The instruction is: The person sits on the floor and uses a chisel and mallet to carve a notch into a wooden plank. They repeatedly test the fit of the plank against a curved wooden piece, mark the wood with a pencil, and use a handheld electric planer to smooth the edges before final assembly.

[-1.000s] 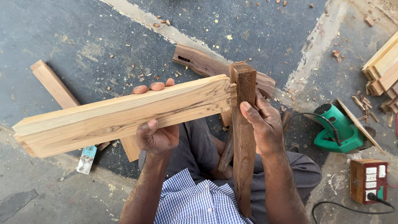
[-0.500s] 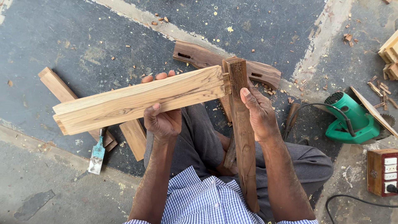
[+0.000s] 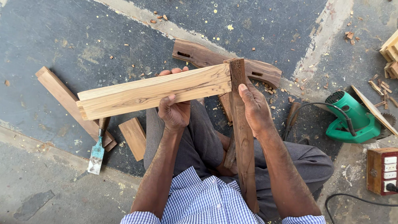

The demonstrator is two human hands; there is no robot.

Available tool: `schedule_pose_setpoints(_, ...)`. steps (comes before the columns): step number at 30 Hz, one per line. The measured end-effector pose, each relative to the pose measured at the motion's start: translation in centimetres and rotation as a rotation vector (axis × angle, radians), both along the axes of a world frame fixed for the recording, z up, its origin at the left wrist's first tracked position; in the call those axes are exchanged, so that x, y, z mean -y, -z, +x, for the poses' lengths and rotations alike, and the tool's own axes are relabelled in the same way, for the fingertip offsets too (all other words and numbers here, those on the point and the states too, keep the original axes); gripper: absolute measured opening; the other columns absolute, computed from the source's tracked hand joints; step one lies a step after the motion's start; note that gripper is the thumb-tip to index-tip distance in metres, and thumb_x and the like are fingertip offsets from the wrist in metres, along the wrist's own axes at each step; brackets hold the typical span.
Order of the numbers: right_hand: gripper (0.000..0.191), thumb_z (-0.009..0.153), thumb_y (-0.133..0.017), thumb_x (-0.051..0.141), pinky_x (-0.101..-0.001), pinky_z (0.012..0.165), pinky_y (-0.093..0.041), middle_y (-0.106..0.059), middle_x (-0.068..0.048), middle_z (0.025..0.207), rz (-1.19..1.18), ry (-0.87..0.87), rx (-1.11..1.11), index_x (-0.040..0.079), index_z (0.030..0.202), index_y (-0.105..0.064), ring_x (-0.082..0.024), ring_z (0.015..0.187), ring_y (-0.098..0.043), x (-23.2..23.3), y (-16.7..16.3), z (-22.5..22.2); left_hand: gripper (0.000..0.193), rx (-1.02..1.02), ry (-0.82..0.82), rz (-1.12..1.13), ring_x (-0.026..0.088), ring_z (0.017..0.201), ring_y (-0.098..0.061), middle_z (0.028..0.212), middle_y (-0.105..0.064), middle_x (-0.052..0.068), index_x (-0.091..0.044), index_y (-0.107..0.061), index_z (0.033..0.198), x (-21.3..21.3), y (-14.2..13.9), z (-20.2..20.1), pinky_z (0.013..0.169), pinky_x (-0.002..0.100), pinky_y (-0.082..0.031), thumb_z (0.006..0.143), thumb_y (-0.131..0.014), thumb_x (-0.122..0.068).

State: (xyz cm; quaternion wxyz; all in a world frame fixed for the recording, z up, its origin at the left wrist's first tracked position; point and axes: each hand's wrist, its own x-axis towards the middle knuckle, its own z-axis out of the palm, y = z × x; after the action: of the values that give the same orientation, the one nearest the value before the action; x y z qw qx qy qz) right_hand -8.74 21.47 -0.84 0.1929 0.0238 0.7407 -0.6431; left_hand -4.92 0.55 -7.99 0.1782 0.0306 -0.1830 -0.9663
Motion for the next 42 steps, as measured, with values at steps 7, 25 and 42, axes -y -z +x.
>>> schedule_pose_setpoints(7,0.060,0.104,-0.045,0.042,-0.0357,0.117,-0.037,-0.062,-0.010,0.141,0.108,-0.032,0.024,0.007,0.153,-0.047,-0.016,0.135,-0.053,0.5,1.0,-0.5,0.065,-0.009,0.008,0.007,0.036,0.151,-0.045,0.140,-0.056,0.012,-0.008,-0.044,0.147,0.1,1.7,-0.4,0.125,0.053,-0.042,0.087,-0.067,-0.013)
schedule_pose_setpoints(25,0.057,0.099,-0.058,0.044,-0.0388,0.115,-0.035,-0.060,-0.009,0.138,-0.099,0.163,0.131,0.002,0.138,-0.060,-0.019,0.132,-0.051,-1.4,3.6,-0.6,0.069,-0.043,0.027,0.036,0.036,0.150,-0.045,0.146,-0.053,0.016,-0.009,-0.036,0.150,0.2,2.5,-0.5,0.127,0.055,-0.042,0.086,-0.061,-0.013)
schedule_pose_setpoints(42,0.062,0.095,-0.057,0.047,-0.0483,0.118,-0.030,-0.056,-0.012,0.148,0.070,0.065,0.159,0.008,0.144,-0.054,-0.022,0.141,-0.045,-0.8,2.4,-2.3,0.077,0.031,0.057,-0.116,0.036,0.131,-0.061,0.145,-0.050,0.021,-0.008,-0.026,0.150,0.1,3.0,-1.4,0.088,0.049,-0.062,0.085,-0.063,-0.024)
